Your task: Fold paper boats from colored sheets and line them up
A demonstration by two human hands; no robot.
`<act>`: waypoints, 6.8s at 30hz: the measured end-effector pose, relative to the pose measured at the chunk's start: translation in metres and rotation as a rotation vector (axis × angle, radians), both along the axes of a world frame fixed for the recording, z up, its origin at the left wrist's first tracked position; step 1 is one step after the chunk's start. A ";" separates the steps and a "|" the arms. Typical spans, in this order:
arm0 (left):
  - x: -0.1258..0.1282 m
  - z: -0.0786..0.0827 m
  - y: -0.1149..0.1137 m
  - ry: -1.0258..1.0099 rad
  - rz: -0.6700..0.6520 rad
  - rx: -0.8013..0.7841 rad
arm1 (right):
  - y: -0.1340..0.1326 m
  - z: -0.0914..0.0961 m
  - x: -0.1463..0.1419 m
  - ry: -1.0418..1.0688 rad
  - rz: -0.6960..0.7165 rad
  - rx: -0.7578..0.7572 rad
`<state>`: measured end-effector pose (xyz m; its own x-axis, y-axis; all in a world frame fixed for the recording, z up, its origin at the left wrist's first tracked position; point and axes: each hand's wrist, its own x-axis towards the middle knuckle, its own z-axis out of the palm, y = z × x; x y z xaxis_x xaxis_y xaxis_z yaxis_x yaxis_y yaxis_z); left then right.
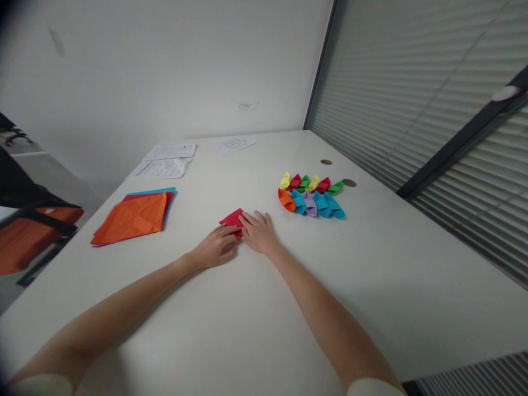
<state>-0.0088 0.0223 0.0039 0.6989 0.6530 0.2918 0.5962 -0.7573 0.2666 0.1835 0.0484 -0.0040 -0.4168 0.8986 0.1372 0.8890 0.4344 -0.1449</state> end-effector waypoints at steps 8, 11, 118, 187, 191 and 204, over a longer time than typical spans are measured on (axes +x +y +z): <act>-0.003 0.002 -0.001 -0.059 -0.017 -0.036 | 0.010 0.004 0.021 0.147 0.086 0.025; -0.004 0.002 -0.001 -0.081 -0.019 -0.044 | 0.015 -0.001 0.026 0.177 0.016 -0.005; 0.023 0.016 -0.003 -1.571 0.313 -0.980 | -0.032 0.011 -0.022 0.372 0.394 0.105; -0.011 0.013 0.032 -1.363 0.525 -1.353 | 0.012 0.009 -0.003 1.607 -0.116 -0.640; -0.003 0.006 0.024 -1.382 0.593 -1.030 | 0.007 0.011 -0.011 1.557 -0.115 -0.565; 0.003 0.001 0.021 -1.310 0.498 -0.709 | 0.007 0.005 -0.012 1.543 -0.304 -0.238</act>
